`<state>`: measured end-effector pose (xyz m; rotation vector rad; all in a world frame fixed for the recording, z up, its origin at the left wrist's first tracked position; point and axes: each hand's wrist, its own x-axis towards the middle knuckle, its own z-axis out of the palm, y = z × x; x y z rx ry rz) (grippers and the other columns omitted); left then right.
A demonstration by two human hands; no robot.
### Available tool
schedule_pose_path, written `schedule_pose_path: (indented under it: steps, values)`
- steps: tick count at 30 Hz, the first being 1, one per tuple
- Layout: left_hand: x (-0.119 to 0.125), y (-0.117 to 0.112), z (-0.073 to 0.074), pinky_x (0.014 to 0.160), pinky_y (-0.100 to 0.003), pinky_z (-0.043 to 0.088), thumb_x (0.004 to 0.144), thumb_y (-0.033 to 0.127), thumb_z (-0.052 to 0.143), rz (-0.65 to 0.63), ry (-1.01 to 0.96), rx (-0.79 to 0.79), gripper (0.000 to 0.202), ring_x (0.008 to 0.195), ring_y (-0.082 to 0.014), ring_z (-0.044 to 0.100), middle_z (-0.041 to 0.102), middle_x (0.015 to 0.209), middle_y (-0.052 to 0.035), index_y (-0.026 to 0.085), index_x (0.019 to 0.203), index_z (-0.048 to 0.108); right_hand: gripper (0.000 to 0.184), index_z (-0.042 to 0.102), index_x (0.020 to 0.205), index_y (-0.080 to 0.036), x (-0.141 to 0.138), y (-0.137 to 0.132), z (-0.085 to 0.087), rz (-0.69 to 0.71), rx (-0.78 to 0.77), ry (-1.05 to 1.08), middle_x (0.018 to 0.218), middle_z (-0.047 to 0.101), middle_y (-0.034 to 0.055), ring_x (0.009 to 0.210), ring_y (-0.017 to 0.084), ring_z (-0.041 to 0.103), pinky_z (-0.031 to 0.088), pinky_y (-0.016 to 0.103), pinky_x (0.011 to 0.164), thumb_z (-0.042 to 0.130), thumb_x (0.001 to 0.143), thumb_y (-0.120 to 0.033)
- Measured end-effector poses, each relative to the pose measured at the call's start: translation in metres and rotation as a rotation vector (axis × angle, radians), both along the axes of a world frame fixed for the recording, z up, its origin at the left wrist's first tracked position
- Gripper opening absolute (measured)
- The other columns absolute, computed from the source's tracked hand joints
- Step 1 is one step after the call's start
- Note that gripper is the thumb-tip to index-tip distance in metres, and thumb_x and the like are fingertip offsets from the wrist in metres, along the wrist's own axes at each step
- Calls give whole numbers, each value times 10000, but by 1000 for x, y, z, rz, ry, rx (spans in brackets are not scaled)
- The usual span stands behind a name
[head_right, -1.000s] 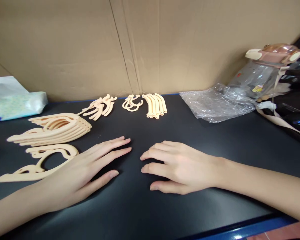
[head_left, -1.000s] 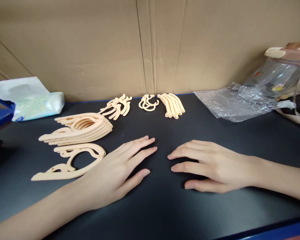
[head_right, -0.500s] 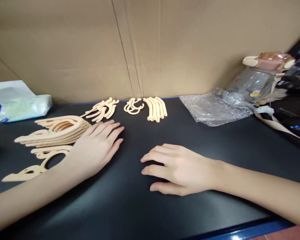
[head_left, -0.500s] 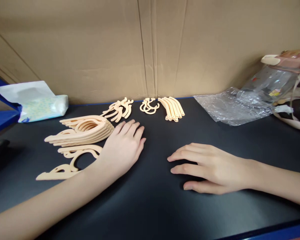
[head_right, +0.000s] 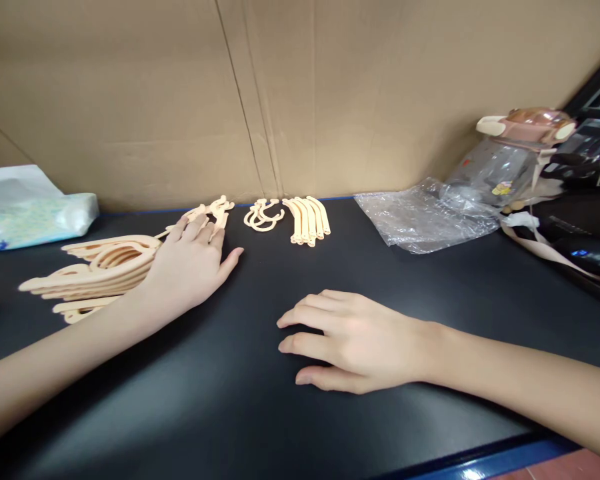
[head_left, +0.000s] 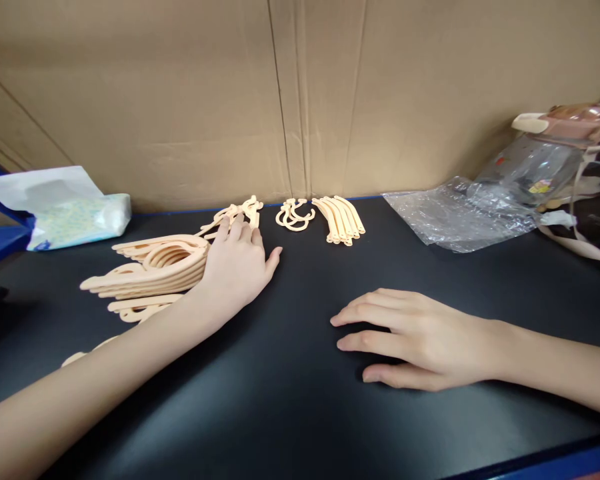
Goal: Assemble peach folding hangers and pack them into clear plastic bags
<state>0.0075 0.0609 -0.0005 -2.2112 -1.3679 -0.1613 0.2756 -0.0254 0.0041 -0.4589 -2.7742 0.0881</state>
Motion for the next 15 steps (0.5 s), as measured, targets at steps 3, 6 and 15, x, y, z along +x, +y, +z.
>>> schedule_pose_path:
  steps: [3,6,15]
  values:
    - [1,-2,1,1105,-542,341,970,382,281,-4,28,0,636,1284,-418,513,668,1201,-308,-97,1161,652,301,649,1149,-135,0,0,0,0,5,-1,1214,666,140,1091,223,627,509,345,895,478,1006,-339]
    - [2,-2,2,1109,-536,342,976,375,295,-1,49,6,616,1245,-414,540,679,1174,-296,-89,1144,664,298,650,1147,-133,-1,0,0,-1,6,2,1215,666,138,1089,227,626,509,349,893,481,1006,-333]
    - [9,-16,8,1019,-486,420,979,299,372,-71,113,-21,478,1049,-359,617,717,996,-236,-27,1036,717,293,643,1160,-138,0,-1,0,-4,-13,-10,1233,657,129,1102,229,618,502,349,897,498,1000,-336]
